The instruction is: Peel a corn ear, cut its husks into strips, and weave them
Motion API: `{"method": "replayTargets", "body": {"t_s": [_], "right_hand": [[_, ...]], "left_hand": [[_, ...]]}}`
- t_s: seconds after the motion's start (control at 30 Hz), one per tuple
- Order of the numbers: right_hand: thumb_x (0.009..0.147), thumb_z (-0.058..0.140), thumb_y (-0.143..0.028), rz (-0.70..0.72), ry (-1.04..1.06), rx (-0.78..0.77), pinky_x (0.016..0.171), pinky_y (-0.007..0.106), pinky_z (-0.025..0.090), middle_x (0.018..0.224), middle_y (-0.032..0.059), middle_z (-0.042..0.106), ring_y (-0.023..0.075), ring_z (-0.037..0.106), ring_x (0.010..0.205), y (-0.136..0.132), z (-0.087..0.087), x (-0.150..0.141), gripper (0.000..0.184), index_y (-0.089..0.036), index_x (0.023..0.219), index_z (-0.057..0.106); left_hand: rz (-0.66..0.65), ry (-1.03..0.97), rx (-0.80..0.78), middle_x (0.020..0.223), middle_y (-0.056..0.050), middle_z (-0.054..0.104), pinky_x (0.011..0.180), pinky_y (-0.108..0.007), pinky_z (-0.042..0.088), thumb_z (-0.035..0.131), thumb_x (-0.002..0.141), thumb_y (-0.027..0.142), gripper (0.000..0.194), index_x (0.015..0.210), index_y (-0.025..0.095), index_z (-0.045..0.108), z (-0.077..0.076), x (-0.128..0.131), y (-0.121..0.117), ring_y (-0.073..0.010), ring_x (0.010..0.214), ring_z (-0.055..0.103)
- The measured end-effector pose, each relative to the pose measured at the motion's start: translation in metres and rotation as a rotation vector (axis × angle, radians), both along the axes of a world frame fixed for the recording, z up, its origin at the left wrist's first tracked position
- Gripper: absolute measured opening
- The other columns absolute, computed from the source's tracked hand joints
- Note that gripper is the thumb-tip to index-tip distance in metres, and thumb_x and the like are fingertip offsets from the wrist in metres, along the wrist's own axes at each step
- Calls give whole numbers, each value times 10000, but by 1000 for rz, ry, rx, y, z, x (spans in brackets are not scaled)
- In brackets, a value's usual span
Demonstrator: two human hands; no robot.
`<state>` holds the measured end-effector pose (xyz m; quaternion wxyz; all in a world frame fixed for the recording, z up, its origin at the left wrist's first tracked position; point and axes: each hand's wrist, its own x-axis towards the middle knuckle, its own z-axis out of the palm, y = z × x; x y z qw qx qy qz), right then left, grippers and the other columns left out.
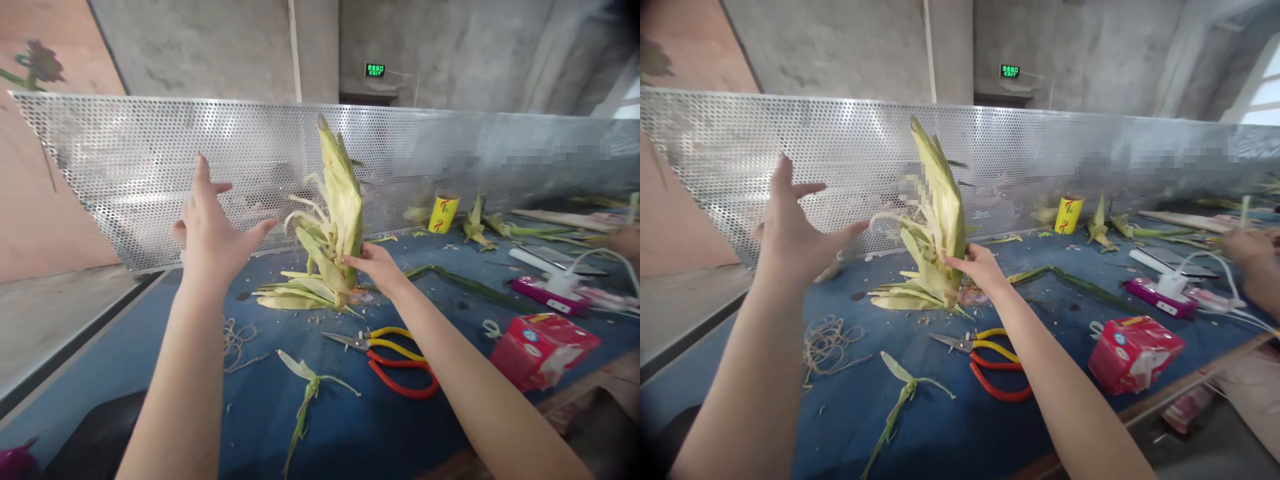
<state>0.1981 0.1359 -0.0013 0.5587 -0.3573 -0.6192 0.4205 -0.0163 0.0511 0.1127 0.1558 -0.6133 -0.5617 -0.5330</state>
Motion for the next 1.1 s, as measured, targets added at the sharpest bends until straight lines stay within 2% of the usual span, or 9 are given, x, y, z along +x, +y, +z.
{"method": "replayTargets", "body": {"t_s": [0.1, 0.17, 0.2, 0.27, 0.37, 0.53, 0.67, 0.8, 1.1], "right_hand": [[532, 768, -387, -53, 121, -2, 732, 324, 472, 901, 84, 691, 224, 624, 842, 1, 0, 2, 428, -143, 864, 650], [518, 773, -383, -86, 201, -18, 719, 319, 480, 901, 91, 690, 225, 627, 837, 1, 1, 2, 433, -139, 852, 643], [519, 769, -385, -107, 235, -27, 717, 317, 483, 909, 94, 689, 225, 629, 841, 1, 0, 3, 431, -140, 849, 639], [532, 755, -391, -149, 277, -38, 714, 313, 487, 926, 98, 687, 227, 631, 855, 1, -1, 5, 419, -145, 848, 635], [547, 739, -382, -176, 289, -53, 701, 311, 491, 948, 103, 684, 234, 632, 871, 2, -5, 9, 395, -151, 851, 636], [536, 744, -375, -173, 283, -73, 684, 310, 494, 949, 108, 683, 244, 631, 869, -2, -6, 8, 400, -148, 847, 639], [505, 757, -377, -181, 238, -92, 691, 311, 491, 971, 106, 680, 253, 622, 893, -3, -6, 6, 433, -148, 853, 639], [523, 733, -395, -205, 332, -97, 698, 304, 490, 947, 96, 688, 243, 630, 879, 2, -8, 9, 409, -151, 834, 628], [511, 737, -367, -192, 344, -98, 688, 311, 489, 931, 102, 688, 243, 634, 862, 7, -12, 13, 368, -158, 789, 619]], "left_hand": [[-81, -151, -222, 924, -91, 673, 918, -495, 338, 728, 633, 422, 889, 1366, 183, 285, -9, 6, 7, -311, 1011, 556], [-198, -308, -457, 792, -84, 687, 775, -418, 440, 763, 580, 419, 962, 1361, 126, 284, -23, 23, 16, -292, 849, 621], [-301, -395, -550, 787, -85, 692, 745, -374, 453, 795, 538, 382, 995, 1355, 117, 292, -32, 33, 21, -278, 842, 630], [-528, -600, -599, 813, -98, 697, 681, -307, 466, 812, 528, 300, 1002, 1353, 100, 280, -49, 53, 30, -237, 795, 648], [-664, -807, -554, 823, -109, 698, 629, -264, 464, 827, 501, 205, 987, 1333, 72, 313, -68, 73, 40, -195, 729, 649], [-692, -960, -480, 795, -73, 697, 561, -229, 442, 815, 516, 154, 930, 1317, 86, 346, -77, 78, 46, -139, 625, 621], [-680, -1013, -426, 739, -28, 685, 583, -221, 443, 794, 541, 115, 904, 1319, 106, 334, -76, 80, 43, -118, 614, 614], [-648, -1090, -363, 624, 42, 634, 564, -192, 411, 780, 540, 62, 850, 1279, 133, 367, -73, 79, 42, -80, 557, 586], [-723, -1221, -529, 723, -58, 666, 492, -223, 401, 768, 599, 155, 693, 1186, 92, 405, -68, 76, 42, -142, 590, 634]]}}
